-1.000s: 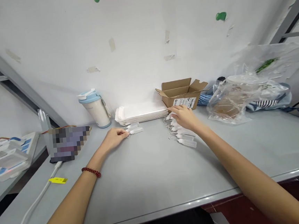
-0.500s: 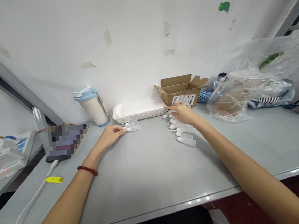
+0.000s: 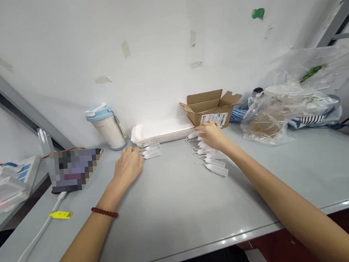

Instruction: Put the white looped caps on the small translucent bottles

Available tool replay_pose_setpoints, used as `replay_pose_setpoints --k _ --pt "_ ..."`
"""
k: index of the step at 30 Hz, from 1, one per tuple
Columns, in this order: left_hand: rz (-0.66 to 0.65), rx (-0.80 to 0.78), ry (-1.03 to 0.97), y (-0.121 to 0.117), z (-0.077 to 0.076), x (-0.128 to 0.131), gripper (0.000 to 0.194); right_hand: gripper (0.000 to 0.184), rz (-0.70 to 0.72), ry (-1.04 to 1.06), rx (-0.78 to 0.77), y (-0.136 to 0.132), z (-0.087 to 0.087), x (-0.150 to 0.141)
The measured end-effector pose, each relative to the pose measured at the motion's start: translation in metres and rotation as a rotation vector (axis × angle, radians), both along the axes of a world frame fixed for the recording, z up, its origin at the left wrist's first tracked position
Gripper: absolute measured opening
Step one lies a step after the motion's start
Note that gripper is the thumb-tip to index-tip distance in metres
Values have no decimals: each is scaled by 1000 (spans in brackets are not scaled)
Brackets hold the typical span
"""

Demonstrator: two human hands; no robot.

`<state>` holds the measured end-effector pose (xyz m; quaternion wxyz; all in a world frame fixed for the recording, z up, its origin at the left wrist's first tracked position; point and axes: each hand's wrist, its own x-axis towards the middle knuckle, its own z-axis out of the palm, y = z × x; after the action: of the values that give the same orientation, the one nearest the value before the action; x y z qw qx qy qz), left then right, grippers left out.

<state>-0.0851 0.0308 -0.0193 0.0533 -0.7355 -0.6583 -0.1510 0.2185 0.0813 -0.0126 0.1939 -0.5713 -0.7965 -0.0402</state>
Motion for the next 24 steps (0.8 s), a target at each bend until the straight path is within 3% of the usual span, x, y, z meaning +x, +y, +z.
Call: replay_pose_setpoints --k 6,11,16,24 --pt "-151 26 96 -8 -2 16 33 27 119 60 103 -17 -2 -18" --pt "-450 109 -208 -5 -10 27 29 24 324 184 179 -33 -13 -34" --pt "-360 -16 -448 -9 -15 40 31 24 435 294 282 -45 -18 -47" --pt "-328 -194 -686 -14 1 42 25 24 468 430 338 -54 -16 -53"
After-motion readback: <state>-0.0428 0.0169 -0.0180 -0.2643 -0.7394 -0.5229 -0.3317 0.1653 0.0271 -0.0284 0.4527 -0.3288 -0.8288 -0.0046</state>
